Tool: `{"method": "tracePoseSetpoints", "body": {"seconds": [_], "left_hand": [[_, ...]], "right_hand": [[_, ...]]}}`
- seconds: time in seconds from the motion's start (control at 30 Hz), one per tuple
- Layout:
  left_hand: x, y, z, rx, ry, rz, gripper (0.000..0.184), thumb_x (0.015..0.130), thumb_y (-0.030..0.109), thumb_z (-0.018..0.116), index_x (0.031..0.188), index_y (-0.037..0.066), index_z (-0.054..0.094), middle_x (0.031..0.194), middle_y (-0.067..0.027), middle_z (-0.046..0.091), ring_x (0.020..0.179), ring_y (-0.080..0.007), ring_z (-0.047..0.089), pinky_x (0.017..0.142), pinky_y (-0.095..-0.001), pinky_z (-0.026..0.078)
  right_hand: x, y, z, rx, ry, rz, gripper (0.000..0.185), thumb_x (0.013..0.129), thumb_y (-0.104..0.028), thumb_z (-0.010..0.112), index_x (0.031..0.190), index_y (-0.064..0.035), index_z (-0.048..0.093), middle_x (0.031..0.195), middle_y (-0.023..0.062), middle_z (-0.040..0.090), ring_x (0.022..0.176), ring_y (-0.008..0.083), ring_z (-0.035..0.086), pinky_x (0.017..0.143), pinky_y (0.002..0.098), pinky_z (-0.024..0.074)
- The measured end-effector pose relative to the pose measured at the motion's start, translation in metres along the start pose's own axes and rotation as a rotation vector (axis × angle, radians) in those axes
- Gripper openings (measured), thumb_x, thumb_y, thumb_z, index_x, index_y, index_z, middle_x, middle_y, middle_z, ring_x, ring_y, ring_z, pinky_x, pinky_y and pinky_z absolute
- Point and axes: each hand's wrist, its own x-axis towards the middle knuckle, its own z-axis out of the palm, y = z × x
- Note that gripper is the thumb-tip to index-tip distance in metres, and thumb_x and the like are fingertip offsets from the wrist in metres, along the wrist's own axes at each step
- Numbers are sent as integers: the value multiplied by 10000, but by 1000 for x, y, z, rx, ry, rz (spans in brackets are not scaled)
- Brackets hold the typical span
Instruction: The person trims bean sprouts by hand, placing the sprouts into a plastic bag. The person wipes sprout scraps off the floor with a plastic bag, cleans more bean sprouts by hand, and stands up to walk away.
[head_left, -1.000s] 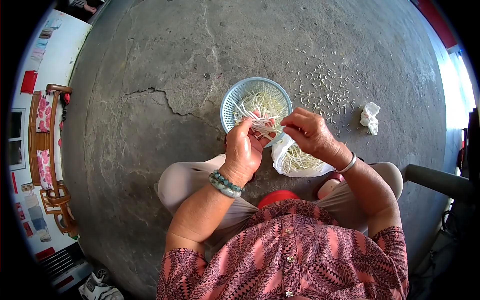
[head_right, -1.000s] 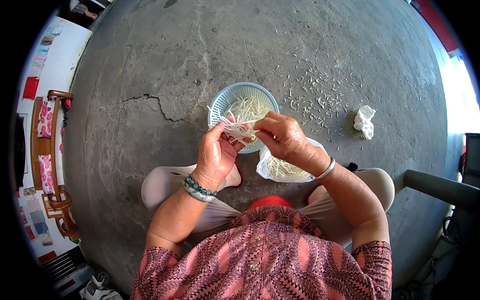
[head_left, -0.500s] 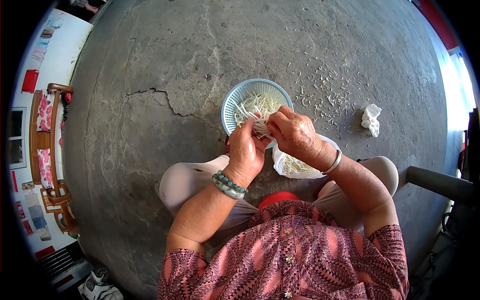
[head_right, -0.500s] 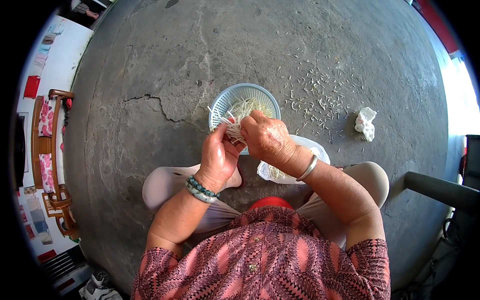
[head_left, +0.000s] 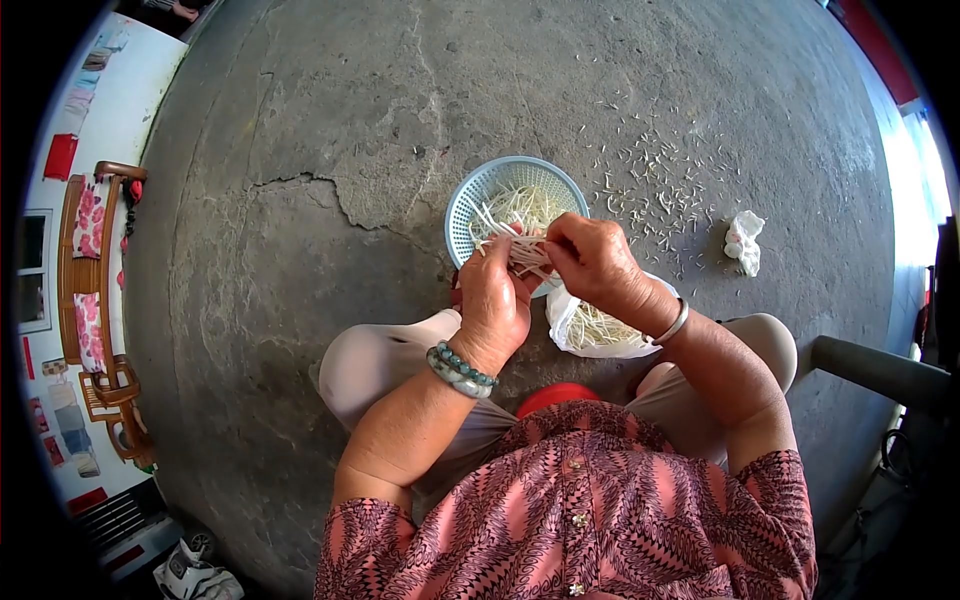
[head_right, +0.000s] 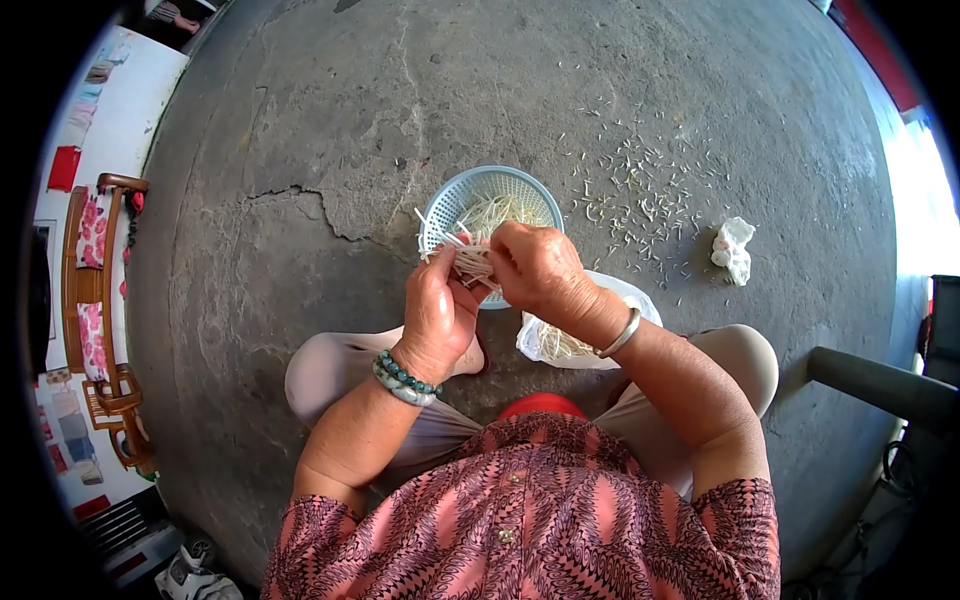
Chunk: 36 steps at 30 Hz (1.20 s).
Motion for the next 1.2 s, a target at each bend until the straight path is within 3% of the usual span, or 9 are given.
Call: {"method": "tracePoseSetpoints", "body": {"seconds": [0.03, 0.17, 0.47, 0.57, 0.7, 0.8, 1.0, 1.03, 1.2], "left_hand": [[1, 0, -1, 1, -1, -4, 208, 940, 181, 426, 1036, 35, 539, 981, -120, 607, 903, -217, 609, 789, -380, 524], [0, 1, -1, 12, -16, -27, 203, 935, 184, 432, 1029, 34, 530, 981, -131, 604, 900, -229, 608, 772, -388, 528], [0, 4, 1, -13, 33, 82, 219, 932, 179, 424, 1033, 15, 528, 979, -128, 598, 913, -234, 602, 803, -395, 506], [0, 3, -1, -17, 26, 124, 219, 930, 173, 420, 1029, 13, 531, 990, -126, 595, 918, -238, 599, 815, -391, 496], [1, 4, -1, -16, 29, 137, 221, 927, 174, 420, 1026, 10, 531, 1008, -130, 588, 927, -245, 593, 830, -393, 484], [-1, 6, 1, -20, 24, 152, 227, 927, 180, 418, 1027, 9, 528, 1022, -137, 581, 943, -250, 587, 830, -396, 484], [1, 6, 0, -52, -14, 176, 230, 934, 190, 410, 1025, 12, 525, 1051, -150, 568, 973, -267, 580, 870, -402, 465], [1, 7, 1, -51, -18, 173, 230, 936, 192, 409, 1022, 14, 525, 1052, -152, 568, 980, -270, 579, 874, -402, 463], [1, 7, 1, -54, -38, 166, 226, 946, 198, 404, 1014, 21, 527, 1047, -159, 573, 1006, -283, 576, 878, -404, 460]], "right_hand": [[1, -6, -6, 117, -33, 129, 101, 777, -78, 598, 754, 10, 554, 634, 133, 605, 570, 253, 620, 514, 328, 477], [6, -8, -17, 384, -56, 315, 114, 768, -80, 607, 777, 29, 573, 617, 48, 587, 596, 61, 534, 515, 271, 458], [1, 9, -11, 40, 27, 33, 77, 791, -37, 597, 793, 10, 537, 648, 92, 573, 544, 147, 567, 488, 292, 453], [-1, 11, -7, -292, 30, -202, 88, 757, -1, 599, 785, -3, 515, 672, 121, 529, 560, 268, 572, 494, 353, 456], [-3, 11, -5, -343, -4, -191, 97, 742, 30, 572, 786, -5, 492, 699, 135, 507, 615, 328, 559, 511, 375, 458], [-3, 20, -1, -240, 60, -166, 77, 748, 44, 552, 776, -1, 496, 677, 134, 527, 587, 298, 571, 506, 358, 457], [-2, 31, 6, 180, 25, 299, 57, 809, -32, 558, 798, 24, 566, 646, 80, 611, 590, 121, 601, 528, 267, 482], [-1, 34, 7, 258, 11, 343, 88, 771, -50, 609, 767, 32, 576, 637, 129, 611, 626, 169, 638, 528, 308, 487], [-1, 40, 8, 539, -114, 482, 101, 811, -58, 573, 795, 39, 555, 745, 119, 639, 669, 153, 646, 560, 282, 530]]}}
